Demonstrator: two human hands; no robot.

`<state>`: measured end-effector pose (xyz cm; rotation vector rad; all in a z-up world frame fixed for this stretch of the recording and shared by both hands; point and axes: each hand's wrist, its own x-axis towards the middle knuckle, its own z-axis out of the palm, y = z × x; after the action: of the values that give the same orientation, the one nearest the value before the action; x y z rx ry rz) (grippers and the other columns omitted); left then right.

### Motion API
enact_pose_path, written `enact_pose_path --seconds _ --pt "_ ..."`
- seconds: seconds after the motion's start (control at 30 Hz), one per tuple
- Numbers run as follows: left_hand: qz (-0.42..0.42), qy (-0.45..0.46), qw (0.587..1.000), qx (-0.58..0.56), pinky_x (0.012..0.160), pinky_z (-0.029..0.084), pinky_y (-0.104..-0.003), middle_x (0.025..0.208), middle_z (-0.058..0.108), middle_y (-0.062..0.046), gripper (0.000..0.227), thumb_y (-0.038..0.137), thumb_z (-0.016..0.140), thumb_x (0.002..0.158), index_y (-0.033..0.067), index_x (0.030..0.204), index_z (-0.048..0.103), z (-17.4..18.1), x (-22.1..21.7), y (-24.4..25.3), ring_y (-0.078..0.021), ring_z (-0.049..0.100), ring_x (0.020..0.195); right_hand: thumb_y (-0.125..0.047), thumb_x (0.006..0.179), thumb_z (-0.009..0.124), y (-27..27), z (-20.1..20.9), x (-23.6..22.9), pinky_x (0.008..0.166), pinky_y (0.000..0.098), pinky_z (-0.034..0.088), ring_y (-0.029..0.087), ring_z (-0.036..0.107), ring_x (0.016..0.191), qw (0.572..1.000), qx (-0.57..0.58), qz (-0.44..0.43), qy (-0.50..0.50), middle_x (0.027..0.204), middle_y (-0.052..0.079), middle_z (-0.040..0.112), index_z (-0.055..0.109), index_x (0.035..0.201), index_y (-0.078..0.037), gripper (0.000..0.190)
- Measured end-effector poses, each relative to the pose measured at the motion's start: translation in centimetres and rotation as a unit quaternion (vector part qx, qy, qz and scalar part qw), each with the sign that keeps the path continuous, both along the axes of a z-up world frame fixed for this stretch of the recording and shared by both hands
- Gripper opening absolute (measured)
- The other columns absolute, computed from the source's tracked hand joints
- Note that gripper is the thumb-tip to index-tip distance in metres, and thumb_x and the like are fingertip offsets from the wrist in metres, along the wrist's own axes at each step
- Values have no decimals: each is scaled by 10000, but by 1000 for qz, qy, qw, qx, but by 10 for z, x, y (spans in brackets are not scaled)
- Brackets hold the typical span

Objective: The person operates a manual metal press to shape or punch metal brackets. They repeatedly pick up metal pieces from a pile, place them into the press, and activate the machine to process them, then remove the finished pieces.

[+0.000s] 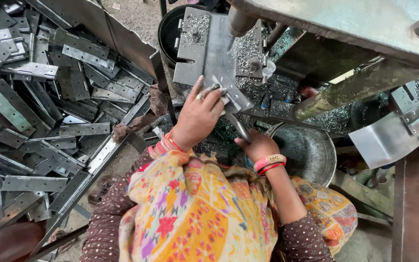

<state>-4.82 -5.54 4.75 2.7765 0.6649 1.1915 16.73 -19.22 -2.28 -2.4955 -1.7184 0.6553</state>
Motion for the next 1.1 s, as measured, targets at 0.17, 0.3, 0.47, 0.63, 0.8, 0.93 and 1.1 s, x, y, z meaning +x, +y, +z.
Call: enact_pose_path --seconds 0.17,0.3,0.47,0.63,0.8,0.93,1.1 --pt "30 -131 990 -42 1068 501 -471 1300 585 -175 216 129 655 1061 -20 1216 638 26 13 8 -370 639 1160 -607 905 606 -5 -6 4 716 546 543 422 706 816 1000 -8 -8 -10 838 194 722 643 963 -86 526" --pt "154 41 981 114 1140 393 -535 1235 596 -140 203 110 643 991 22 1171 678 15 40 38 -258 658 1048 -620 909 616 0 1 0 723 559 531 438 695 826 999 -33 6 -2 833 209 714 634 962 -66 557" --pt "161 117 978 -60 1277 249 -576 1374 608 -149 270 178 611 1019 24 1216 713 -20 38 56 -277 616 1123 -608 897 628 4 15 -1 771 542 541 432 705 867 999 -43 -29 5 880 209 729 650 978 -80 535" --pt "307 143 940 33 1219 179 -604 1402 596 -157 559 445 608 954 -27 1236 704 -31 -2 40 -323 528 1351 -601 907 609 5 17 -6 778 542 550 413 720 895 995 -98 -26 8 912 193 745 632 995 -69 539" --pt "205 92 974 2 1254 184 -577 1380 604 -158 605 522 616 988 -52 1138 739 -25 17 27 -317 526 1364 -618 912 618 9 20 -7 787 542 551 424 709 916 995 -97 -16 -6 918 213 737 627 995 -52 572" --pt "158 94 981 -56 1258 191 -596 1342 619 -171 380 356 659 963 -7 932 764 -35 41 32 -327 539 1328 -595 898 643 5 11 -1 782 548 553 437 712 893 997 -79 -21 5 909 225 736 635 985 -46 557" --pt "157 89 982 -54 1242 190 -595 1285 639 -174 313 301 680 884 0 898 764 -42 47 42 -323 547 1294 -569 894 655 -7 -23 3 754 553 562 438 713 855 999 -44 -27 -3 873 223 736 648 981 -64 512"
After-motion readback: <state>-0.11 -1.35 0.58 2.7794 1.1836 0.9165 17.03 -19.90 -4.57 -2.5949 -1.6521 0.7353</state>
